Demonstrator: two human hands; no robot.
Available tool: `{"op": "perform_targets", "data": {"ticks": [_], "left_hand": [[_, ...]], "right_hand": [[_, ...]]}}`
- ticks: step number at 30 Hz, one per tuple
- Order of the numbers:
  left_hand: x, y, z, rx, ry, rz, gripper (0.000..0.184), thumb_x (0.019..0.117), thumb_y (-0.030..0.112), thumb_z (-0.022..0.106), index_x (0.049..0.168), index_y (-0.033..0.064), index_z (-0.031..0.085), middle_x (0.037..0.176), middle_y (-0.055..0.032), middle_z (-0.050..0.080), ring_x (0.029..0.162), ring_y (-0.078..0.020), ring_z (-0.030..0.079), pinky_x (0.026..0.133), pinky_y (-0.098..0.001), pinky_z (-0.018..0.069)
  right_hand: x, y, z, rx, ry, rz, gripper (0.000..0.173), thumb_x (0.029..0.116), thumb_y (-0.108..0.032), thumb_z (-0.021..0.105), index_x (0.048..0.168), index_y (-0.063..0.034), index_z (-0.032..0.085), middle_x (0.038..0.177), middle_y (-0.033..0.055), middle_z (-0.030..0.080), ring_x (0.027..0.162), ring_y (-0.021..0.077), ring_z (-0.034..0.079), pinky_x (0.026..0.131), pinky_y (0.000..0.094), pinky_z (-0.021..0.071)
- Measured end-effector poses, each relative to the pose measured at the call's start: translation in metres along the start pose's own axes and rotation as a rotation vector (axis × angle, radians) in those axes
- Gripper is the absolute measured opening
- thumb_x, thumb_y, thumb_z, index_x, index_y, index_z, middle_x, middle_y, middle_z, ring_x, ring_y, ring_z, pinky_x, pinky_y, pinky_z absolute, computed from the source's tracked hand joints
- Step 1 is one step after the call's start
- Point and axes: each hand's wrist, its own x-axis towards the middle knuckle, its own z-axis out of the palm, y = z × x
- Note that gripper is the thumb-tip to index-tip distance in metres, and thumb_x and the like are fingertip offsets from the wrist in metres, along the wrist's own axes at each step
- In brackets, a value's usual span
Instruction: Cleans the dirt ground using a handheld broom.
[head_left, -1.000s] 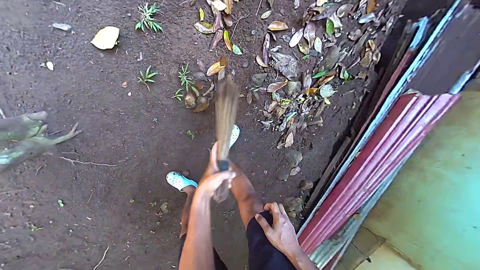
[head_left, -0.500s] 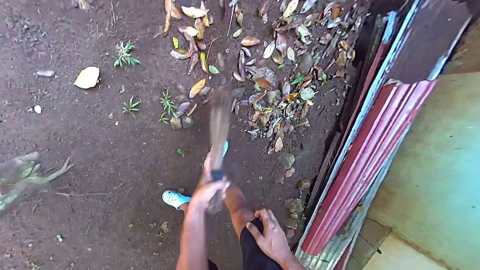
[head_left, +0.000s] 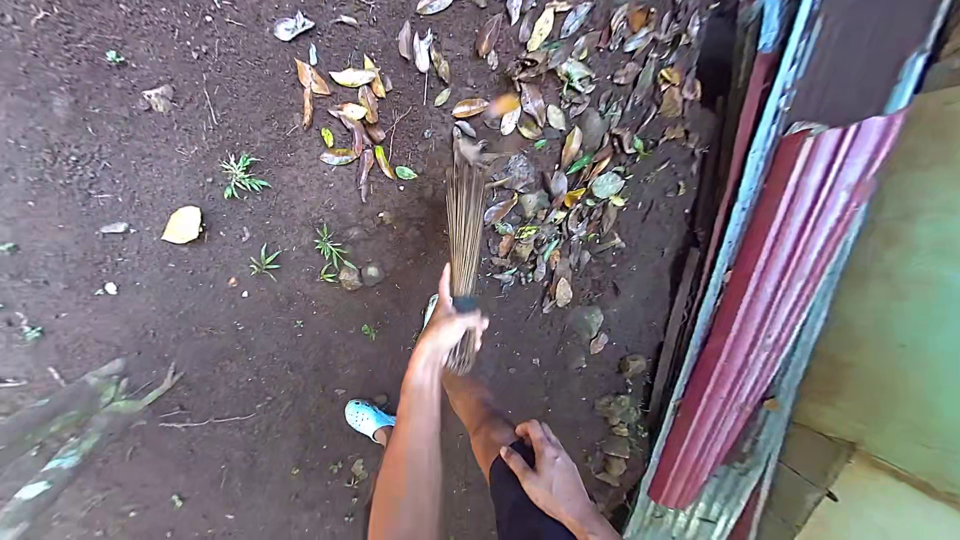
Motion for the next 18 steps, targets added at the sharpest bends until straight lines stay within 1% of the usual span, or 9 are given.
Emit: {"op": "perform_targets", "data": {"ticks": [2,5,7,9,10,11,12,14,18], "left_hand": [[-0.064,0.004,-0.052,0.004,0.029,0.067,0.120,0.0770,0.000,0.074,0.162,0.0401,-0.001,0.086,-0.0122,0.061,0.057,-0.0220,0.060,0.048,-0.0378,0.0553],[-0.104,0.015,-0.154,0.022,0.400,0.102,0.115,0.0776,-0.003,0.068,0.162,0.0336,-0.001,0.083,-0.0103,0.060,0.057,-0.0205,0.062,0.049,-0.0381,0.0569],[-0.073,0.031,-0.186,0.041,0.599,0.062,0.090,0.0843,-0.005,0.063,0.157,0.0198,0.017,0.082,-0.0079,0.059,0.058,-0.0167,0.062,0.051,-0.0348,0.0570],[0.002,0.045,-0.163,-0.070,0.649,0.007,0.038,0.0870,0.000,0.064,0.122,0.0081,0.052,0.077,-0.0061,0.059,0.061,-0.0158,0.058,0.054,-0.0338,0.0516],[0.046,0.048,-0.136,-0.096,0.610,-0.001,0.034,0.0859,0.005,0.067,0.118,0.0065,0.056,0.081,-0.0074,0.062,0.066,-0.0173,0.059,0.056,-0.0356,0.0518],[0.084,0.053,-0.100,-0.100,0.562,0.013,0.054,0.0813,0.004,0.072,0.132,0.0080,0.052,0.090,-0.0123,0.066,0.072,-0.0224,0.063,0.060,-0.0408,0.0549],[0.117,0.059,-0.064,-0.072,0.472,0.028,0.088,0.0773,0.001,0.075,0.152,0.0159,0.030,0.101,-0.0165,0.067,0.077,-0.0264,0.067,0.062,-0.0443,0.0579],[0.152,0.075,-0.005,0.021,0.223,0.061,0.128,0.0683,-0.009,0.076,0.162,0.0301,-0.001,0.111,-0.0225,0.065,0.067,-0.0279,0.067,0.055,-0.0436,0.0589],[0.052,0.113,-0.009,0.179,-0.183,0.049,0.130,0.0728,-0.010,0.075,0.162,0.0459,-0.001,0.110,-0.0244,0.061,0.054,-0.0262,0.060,0.044,-0.0422,0.0557]], "right_hand": [[0.000,0.000,0.000,0.004,-0.018,-0.007,0.061,0.0845,-0.062,0.064,0.123,-0.0156,0.065,0.113,0.0110,0.066,0.105,0.0298,0.066,0.086,0.0533,0.0561],[-0.001,-0.002,0.006,0.003,-0.022,-0.015,0.062,0.0839,-0.063,0.062,0.123,-0.0149,0.065,0.113,0.0119,0.065,0.105,0.0312,0.065,0.085,0.0533,0.0563],[-0.003,-0.005,0.011,-0.002,0.000,-0.014,0.065,0.0832,-0.065,0.062,0.123,-0.0138,0.065,0.114,0.0129,0.065,0.105,0.0321,0.065,0.085,0.0536,0.0563],[-0.002,-0.008,0.012,-0.001,0.036,-0.012,0.066,0.0832,-0.066,0.062,0.123,-0.0135,0.065,0.116,0.0134,0.065,0.106,0.0321,0.065,0.086,0.0541,0.0563],[-0.001,-0.010,0.012,0.011,0.054,-0.004,0.065,0.0832,-0.065,0.062,0.123,-0.0137,0.065,0.115,0.0129,0.065,0.104,0.0314,0.066,0.084,0.0542,0.0566],[-0.001,-0.013,0.012,0.040,0.067,0.008,0.064,0.0834,-0.064,0.063,0.122,-0.0136,0.066,0.113,0.0127,0.065,0.101,0.0307,0.066,0.082,0.0548,0.0568],[-0.001,-0.017,0.012,0.074,0.080,0.019,0.062,0.0836,-0.063,0.064,0.121,-0.0133,0.066,0.111,0.0123,0.065,0.098,0.0295,0.066,0.080,0.0551,0.0568],[0.000,-0.029,0.010,0.134,0.112,0.041,0.061,0.0835,-0.062,0.064,0.120,-0.0127,0.065,0.108,0.0112,0.065,0.093,0.0274,0.066,0.078,0.0544,0.0567],[-0.012,-0.081,0.022,0.170,0.146,0.048,0.064,0.0840,-0.060,0.064,0.121,-0.0088,0.066,0.110,0.0151,0.066,0.099,0.0317,0.066,0.084,0.0573,0.0552]]}}
